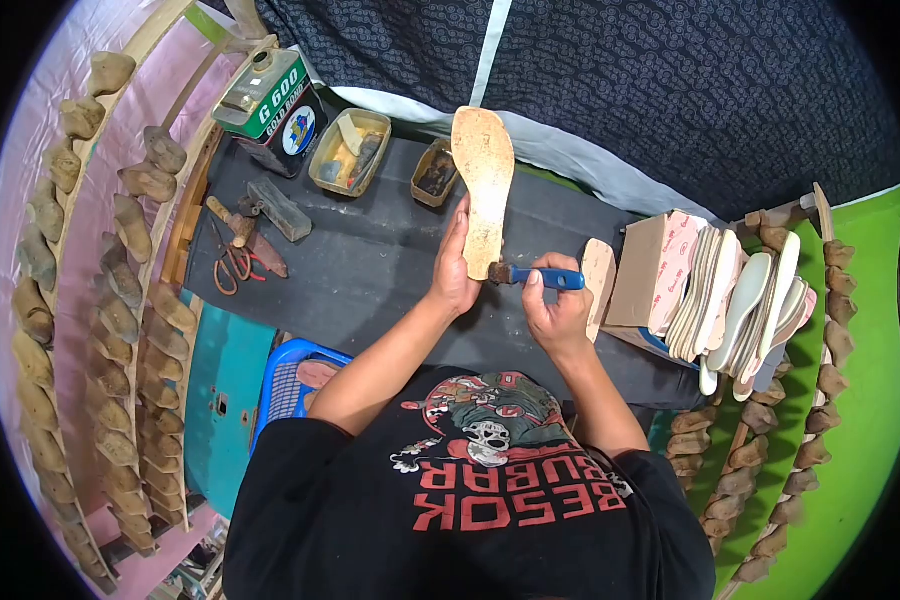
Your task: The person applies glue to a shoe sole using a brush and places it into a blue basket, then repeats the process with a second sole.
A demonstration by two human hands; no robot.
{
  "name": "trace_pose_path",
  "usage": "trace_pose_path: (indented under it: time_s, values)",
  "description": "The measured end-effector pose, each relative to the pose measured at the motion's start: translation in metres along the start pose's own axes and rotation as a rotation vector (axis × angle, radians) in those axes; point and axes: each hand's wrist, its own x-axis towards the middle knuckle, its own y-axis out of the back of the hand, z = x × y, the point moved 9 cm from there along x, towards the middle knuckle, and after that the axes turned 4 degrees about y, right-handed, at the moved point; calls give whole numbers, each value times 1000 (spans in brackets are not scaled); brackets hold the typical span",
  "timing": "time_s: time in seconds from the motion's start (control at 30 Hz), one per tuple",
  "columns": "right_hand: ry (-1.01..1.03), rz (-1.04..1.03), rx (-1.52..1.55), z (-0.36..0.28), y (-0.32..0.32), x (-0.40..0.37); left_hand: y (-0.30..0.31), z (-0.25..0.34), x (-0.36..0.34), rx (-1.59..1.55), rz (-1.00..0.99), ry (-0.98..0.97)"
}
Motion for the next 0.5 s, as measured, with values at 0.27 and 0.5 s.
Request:
trace_pose_path:
  time_s: [0.27,0.5]
  values:
    - [-66,23,38,6,2,3,-7,-5,-2,-47,-18,7]
    - [-63,33,48,-2,3,-1,-10,-1,-4,-98,-97,10]
